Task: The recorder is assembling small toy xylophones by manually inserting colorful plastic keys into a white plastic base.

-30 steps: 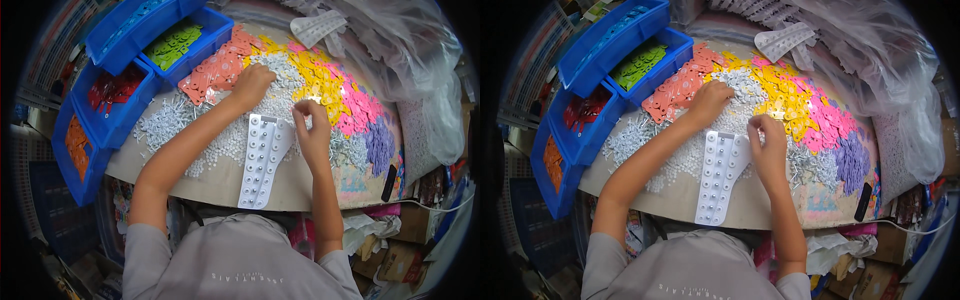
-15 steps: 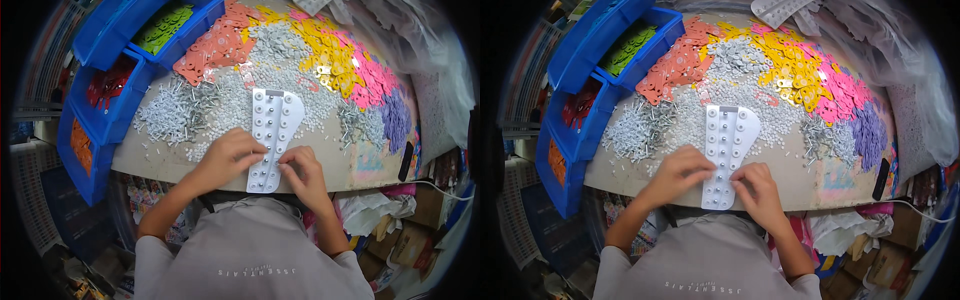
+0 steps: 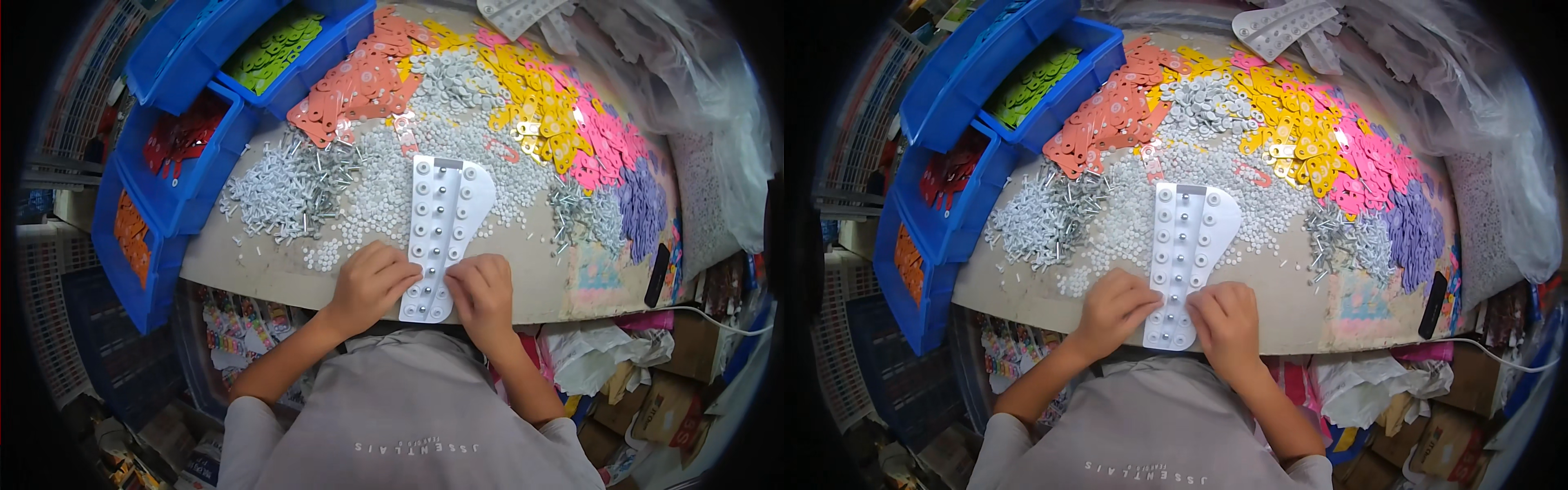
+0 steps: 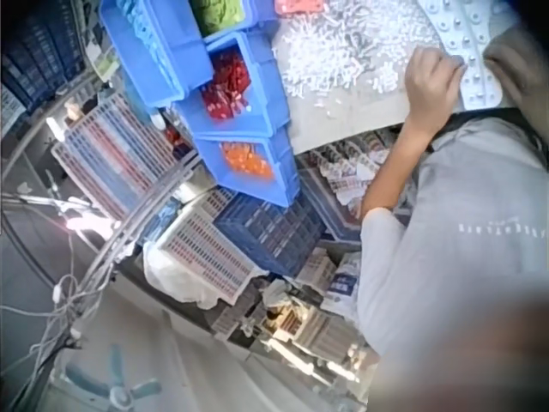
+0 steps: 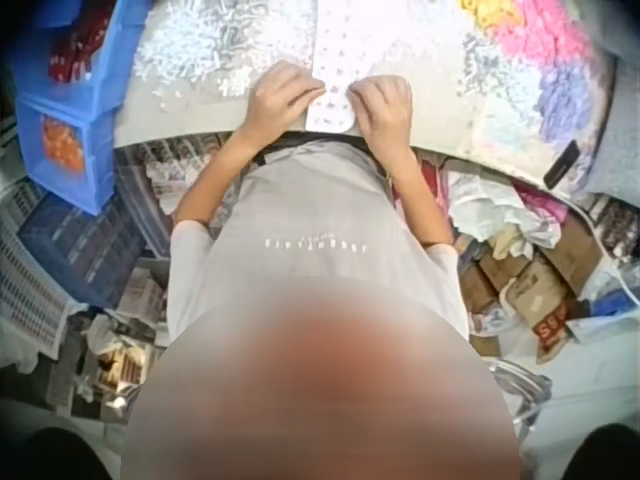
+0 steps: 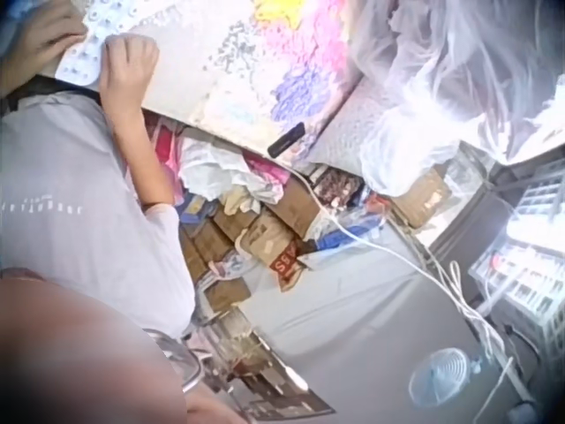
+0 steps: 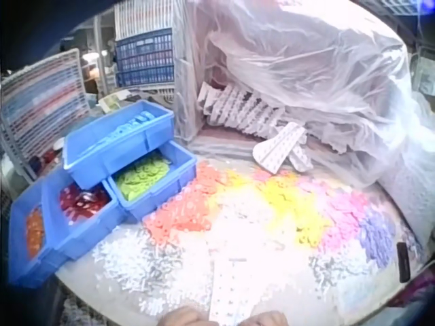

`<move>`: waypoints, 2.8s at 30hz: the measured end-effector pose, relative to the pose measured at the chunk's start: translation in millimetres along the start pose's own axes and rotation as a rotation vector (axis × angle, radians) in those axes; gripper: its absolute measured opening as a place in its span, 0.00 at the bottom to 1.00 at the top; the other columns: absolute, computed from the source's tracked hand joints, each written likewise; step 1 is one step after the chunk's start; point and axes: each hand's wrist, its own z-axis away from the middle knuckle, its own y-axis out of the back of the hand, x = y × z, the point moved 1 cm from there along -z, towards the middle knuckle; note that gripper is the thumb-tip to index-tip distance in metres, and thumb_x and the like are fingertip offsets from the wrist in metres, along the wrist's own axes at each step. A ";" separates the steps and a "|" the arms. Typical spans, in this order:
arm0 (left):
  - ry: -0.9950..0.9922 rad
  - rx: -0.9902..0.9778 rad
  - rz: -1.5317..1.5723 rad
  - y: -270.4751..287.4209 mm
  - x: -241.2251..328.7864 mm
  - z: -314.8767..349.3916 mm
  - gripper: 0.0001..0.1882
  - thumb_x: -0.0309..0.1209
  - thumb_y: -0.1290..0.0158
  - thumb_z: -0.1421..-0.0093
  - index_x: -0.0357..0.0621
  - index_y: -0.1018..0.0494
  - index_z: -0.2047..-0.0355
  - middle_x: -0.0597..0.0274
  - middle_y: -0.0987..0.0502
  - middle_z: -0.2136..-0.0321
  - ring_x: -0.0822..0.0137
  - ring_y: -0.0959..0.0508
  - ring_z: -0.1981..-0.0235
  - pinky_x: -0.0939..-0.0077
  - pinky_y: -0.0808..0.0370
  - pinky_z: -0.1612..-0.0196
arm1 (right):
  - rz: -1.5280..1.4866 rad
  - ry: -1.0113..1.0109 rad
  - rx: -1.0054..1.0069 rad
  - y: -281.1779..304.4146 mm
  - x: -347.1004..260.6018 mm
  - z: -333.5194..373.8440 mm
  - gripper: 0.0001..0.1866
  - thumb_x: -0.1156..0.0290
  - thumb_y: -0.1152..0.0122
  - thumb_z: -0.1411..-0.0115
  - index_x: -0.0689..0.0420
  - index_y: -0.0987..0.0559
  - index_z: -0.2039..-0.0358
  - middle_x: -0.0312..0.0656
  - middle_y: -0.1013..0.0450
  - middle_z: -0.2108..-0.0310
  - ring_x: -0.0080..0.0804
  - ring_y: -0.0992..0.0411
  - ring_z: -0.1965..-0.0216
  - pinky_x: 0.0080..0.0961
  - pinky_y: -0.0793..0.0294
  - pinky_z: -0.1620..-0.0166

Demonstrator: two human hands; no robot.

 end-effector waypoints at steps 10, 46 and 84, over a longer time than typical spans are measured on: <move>-0.067 0.030 -0.062 11.1 -8.5 -46.0 0.05 0.26 0.35 0.47 0.39 0.20 0.71 0.59 0.22 0.76 0.58 0.25 0.73 0.64 0.30 0.69 | -0.066 0.095 0.048 -3.9 17.7 0.5 0.10 0.83 0.30 0.53 0.61 0.20 0.69 0.42 0.27 0.68 0.44 0.30 0.64 0.36 0.30 0.59; 0.101 -0.125 0.217 30.2 0.9 -58.8 0.04 0.25 0.39 0.42 0.39 0.21 0.66 0.60 0.21 0.68 0.60 0.25 0.64 0.68 0.28 0.56 | -0.029 -0.069 0.141 32.9 55.9 -105.9 0.07 0.80 0.36 0.42 0.62 0.20 0.62 0.45 0.22 0.63 0.39 0.25 0.57 0.31 0.29 0.50; -0.069 0.098 -0.154 20.3 -6.7 -70.2 0.07 0.25 0.39 0.43 0.40 0.18 0.64 0.58 0.20 0.69 0.56 0.24 0.70 0.61 0.27 0.64 | -0.243 0.071 -0.031 3.9 14.9 10.7 0.09 0.87 0.36 0.48 0.62 0.22 0.66 0.45 0.28 0.66 0.46 0.28 0.62 0.34 0.28 0.56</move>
